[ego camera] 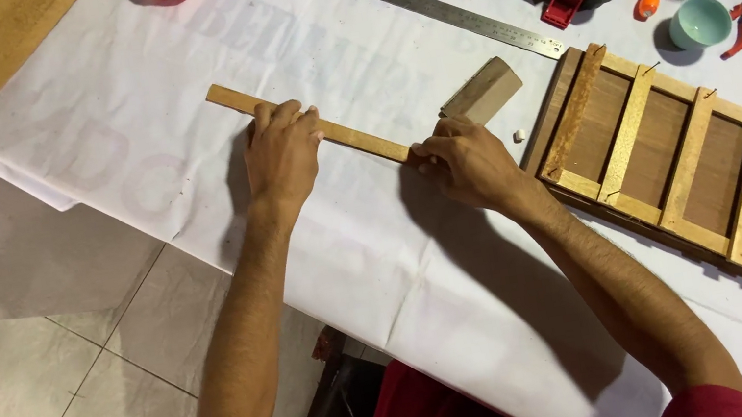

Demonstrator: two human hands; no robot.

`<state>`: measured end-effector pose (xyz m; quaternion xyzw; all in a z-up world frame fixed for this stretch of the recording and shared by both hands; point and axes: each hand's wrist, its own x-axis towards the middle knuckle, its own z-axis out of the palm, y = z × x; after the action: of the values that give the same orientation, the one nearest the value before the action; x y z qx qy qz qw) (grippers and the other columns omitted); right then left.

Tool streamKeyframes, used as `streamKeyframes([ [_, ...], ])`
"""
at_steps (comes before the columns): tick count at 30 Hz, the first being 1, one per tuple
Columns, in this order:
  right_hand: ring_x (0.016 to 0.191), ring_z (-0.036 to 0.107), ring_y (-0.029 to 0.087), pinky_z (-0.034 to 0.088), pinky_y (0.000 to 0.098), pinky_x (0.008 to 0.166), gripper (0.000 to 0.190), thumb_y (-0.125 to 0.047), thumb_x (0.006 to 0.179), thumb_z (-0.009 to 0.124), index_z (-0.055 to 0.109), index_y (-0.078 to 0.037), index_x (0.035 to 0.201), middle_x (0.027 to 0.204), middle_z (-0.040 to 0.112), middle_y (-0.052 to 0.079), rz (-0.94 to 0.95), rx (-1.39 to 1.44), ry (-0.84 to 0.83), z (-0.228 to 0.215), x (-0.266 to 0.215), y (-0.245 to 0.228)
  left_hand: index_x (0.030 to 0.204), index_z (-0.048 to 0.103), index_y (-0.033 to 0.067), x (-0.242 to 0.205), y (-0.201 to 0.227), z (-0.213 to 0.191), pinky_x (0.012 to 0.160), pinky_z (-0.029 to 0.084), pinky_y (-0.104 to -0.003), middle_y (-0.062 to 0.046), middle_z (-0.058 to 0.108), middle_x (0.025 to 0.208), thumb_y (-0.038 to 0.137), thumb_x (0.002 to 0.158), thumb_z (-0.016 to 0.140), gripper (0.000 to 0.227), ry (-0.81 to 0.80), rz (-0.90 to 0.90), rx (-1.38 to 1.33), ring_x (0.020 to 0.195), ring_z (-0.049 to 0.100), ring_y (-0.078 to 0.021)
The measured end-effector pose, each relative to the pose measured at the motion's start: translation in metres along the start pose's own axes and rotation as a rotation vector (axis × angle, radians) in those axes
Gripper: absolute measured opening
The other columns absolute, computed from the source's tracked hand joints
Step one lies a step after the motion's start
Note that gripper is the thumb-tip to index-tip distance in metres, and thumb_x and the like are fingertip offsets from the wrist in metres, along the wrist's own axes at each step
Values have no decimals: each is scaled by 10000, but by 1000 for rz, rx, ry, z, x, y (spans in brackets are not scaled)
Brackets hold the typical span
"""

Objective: Measure, clean, and assemble components of a wooden frame on a workshop table.

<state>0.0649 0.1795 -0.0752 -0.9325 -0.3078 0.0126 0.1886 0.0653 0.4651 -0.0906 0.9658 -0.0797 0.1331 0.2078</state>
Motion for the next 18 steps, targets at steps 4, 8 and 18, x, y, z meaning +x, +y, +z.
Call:
streamKeyframes([
  [4, 817, 660, 217, 625, 376, 657, 274, -159, 923, 758, 767, -89, 1188, 948, 675, 113, 71, 42, -14, -1, -3, -4, 1206, 752, 103, 2, 3, -5, 1009, 480, -428, -20, 661, 1264, 208, 945, 725, 283, -24, -6, 14, 1217, 523, -257],
  [8, 875, 664, 227, 624, 388, 703, 319, -178, 896, 777, 762, -87, 1202, 965, 682, 114, 28, 28, 33, -1, -8, -5, 1225, 747, 100, 1, 5, -12, 1015, 479, -431, -32, 659, 1285, 219, 944, 732, 306, -43, 9, 21, 1229, 521, -282],
  [18, 1032, 699, 302, 611, 426, 837, 469, -235, 955, 738, 613, -112, 1390, 1214, 682, 163, 8, 70, 137, -71, -68, -4, 1339, 695, 75, 11, 42, -11, 1059, 436, -529, -153, 545, 1477, 266, 943, 790, 450, 96, 176, -34, 1307, 488, -360],
])
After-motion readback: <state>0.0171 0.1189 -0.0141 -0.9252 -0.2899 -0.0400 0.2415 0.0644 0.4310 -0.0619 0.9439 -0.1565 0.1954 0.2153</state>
